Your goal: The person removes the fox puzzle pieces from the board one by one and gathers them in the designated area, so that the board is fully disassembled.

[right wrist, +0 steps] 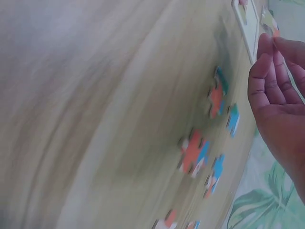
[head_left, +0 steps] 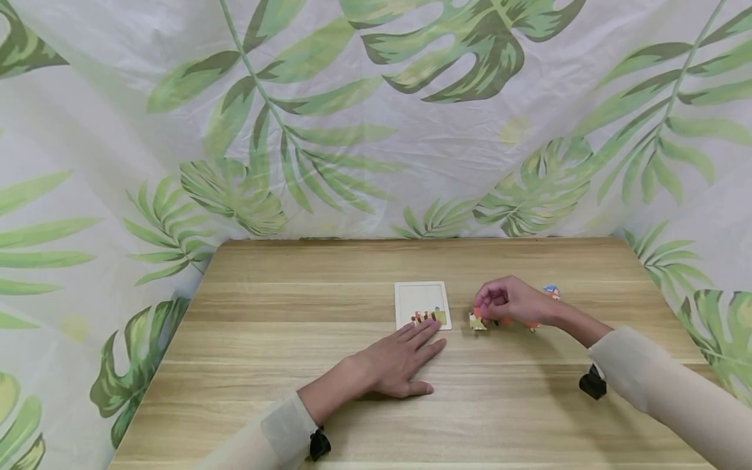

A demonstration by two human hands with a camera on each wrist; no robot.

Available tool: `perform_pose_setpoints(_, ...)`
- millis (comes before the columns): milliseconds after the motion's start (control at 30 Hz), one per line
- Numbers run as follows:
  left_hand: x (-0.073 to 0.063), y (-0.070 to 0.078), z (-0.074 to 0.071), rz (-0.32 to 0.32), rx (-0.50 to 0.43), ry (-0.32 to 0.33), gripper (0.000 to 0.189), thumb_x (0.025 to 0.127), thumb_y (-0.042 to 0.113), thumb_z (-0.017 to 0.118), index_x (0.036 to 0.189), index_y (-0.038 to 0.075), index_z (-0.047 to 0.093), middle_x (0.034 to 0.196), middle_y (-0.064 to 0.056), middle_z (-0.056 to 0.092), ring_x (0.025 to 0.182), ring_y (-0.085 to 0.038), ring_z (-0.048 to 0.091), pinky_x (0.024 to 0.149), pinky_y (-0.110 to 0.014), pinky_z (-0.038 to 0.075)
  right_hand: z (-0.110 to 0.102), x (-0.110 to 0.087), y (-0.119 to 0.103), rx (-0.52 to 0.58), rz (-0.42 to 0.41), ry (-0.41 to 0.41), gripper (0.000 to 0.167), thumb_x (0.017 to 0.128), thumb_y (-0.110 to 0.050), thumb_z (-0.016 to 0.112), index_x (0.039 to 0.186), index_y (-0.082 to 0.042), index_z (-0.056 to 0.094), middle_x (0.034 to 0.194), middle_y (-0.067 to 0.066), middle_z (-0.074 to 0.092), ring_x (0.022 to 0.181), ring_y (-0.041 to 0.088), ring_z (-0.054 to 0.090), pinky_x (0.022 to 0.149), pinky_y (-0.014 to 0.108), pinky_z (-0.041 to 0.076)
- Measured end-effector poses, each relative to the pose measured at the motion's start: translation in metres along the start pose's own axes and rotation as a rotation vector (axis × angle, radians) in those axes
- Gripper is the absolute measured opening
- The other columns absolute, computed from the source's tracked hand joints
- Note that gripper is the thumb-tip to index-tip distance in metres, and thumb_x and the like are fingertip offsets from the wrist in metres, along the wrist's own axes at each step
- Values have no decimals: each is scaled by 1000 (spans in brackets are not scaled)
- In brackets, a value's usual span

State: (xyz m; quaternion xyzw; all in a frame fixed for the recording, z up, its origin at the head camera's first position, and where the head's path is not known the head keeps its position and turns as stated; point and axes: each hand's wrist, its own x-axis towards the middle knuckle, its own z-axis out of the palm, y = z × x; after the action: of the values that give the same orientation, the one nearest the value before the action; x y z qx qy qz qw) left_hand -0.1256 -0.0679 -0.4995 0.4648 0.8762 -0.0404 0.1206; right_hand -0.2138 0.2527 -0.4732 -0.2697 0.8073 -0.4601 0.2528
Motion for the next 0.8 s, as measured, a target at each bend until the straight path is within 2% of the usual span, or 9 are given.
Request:
perform_pose_setpoints(400,-1,-1,0,8,-7,1,84,107,63,44,171,15,19,179,-14,4,165,-24,3,133,-39,14,-4,-35,16,1,-49,3,12,98,-2,74,109,1,74,98,14,76,86,13,71,74,26,61)
perform_pose_setpoints(800,-1,-2,0,20,6,17,83,107,63,44,171,14,21,178,-15,5,165,-25,5,133,-40,15,0,-54,26,-29,-60,22,14,97,2,73,110,6,73,101,14,75,88,9,71,75,22,61)
